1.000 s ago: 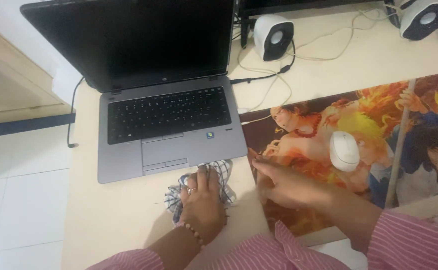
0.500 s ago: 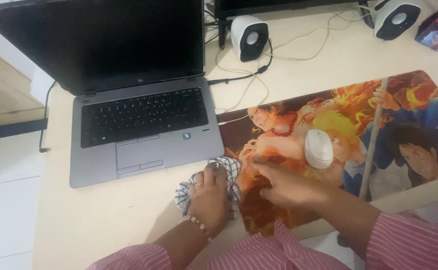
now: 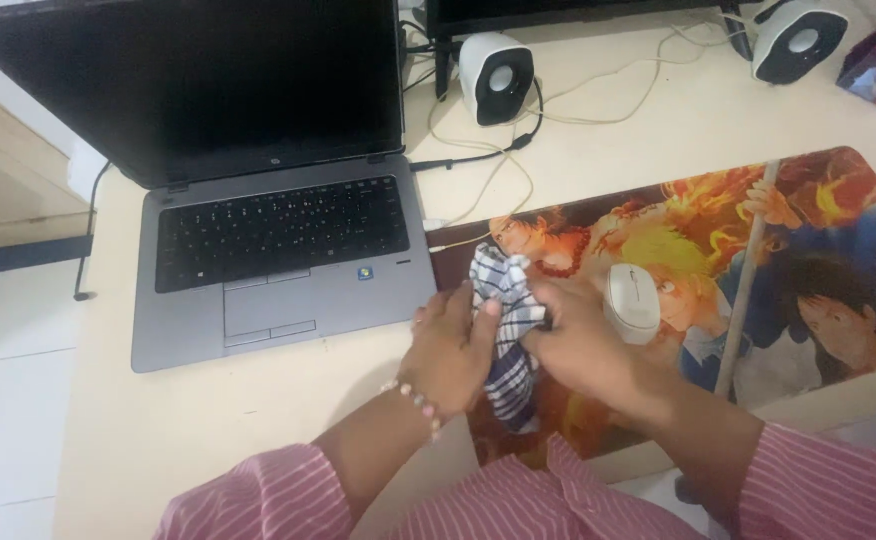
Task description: Organize objects on a desk including wiping a mat, moving a clock, and unfolding a small tripod.
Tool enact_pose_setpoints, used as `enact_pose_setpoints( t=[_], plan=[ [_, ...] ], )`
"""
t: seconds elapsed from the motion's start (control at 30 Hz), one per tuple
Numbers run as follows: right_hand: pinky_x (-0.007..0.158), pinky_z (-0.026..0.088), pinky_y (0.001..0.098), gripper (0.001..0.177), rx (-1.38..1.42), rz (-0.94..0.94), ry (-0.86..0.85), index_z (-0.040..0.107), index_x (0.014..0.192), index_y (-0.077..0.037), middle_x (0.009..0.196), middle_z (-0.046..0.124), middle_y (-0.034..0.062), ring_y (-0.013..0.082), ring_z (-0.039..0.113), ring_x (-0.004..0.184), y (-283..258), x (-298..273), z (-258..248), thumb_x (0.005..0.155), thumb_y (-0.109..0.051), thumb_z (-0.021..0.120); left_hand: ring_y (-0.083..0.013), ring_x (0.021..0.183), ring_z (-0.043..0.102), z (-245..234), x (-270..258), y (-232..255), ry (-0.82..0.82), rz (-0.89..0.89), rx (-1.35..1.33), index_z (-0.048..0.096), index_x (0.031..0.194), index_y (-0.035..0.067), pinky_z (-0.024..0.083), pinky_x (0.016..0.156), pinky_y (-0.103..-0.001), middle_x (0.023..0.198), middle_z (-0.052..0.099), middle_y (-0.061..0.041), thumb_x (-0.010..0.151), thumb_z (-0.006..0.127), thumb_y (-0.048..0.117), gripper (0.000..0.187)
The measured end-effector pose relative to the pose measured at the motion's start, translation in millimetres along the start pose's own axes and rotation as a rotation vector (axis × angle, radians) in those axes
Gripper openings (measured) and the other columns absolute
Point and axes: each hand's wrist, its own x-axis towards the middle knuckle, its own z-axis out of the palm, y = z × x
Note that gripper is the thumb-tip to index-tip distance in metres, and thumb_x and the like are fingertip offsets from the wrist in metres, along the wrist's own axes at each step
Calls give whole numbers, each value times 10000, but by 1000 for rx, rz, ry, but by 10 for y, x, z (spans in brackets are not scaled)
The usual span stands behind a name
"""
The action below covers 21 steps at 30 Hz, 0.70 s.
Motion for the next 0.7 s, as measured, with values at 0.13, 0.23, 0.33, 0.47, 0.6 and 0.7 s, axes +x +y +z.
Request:
enact_pose_setpoints(
  t=[0.13,0.23,0.33,0.47,0.6,0.7],
  plan=[
    [985,504,425,570,-6,233,-120,611,1342,-150,1188,691,151,335,650,1131,-292,-4,-197,776,-128,677,-468,1250,493,-216,-212,-103,100,70,123,474,1427,-12,413,1061,-515,1365,528,-294,1027,537,397,576],
    [1060,412,519,729,-205,-77,-103,560,1370,-152,1291,544,227,420,494,1253,-244,12,-129,687,-249,795,-399,1300,504,-459,-338,-157,67,36,297,498,1402,55,424,1036,-493,1447,527,-185,917,560,366,579],
    [1033,227,703,942,-412,-278,-274,439,1530,-188,1565,284,318,517,310,1355,-215,-10,54,761,-576,821,-406,1411,351,-641,-351,-222,-210,235,615,429,1391,-32,342,1105,-486,1510,379,-255,868,654,344,682],
    [1152,180,668,843,-364,-221,-482,430,1560,-261,1668,101,250,521,130,1494,-417,-160,151,839,-549,760,-401,1509,145,-716,-390,-369,-484,195,682,342,1466,-1,197,1162,-498,1632,217,-240,878,692,402,794],
    [1128,222,592,661,-466,-270,-473,501,1503,-379,1696,174,125,447,181,1523,-255,-212,220,867,-347,679,-381,1521,155,-698,-410,-484,-507,305,723,359,1454,0,192,1186,-471,1612,226,-221,840,712,388,807],
    [1132,303,526,639,-499,-184,-515,495,1493,-397,1706,219,42,369,247,1469,-324,-192,130,878,-291,636,-391,1512,177,-702,-372,-453,-498,322,728,372,1442,-7,206,1183,-475,1590,264,-221,841,710,421,812]
  ],
)
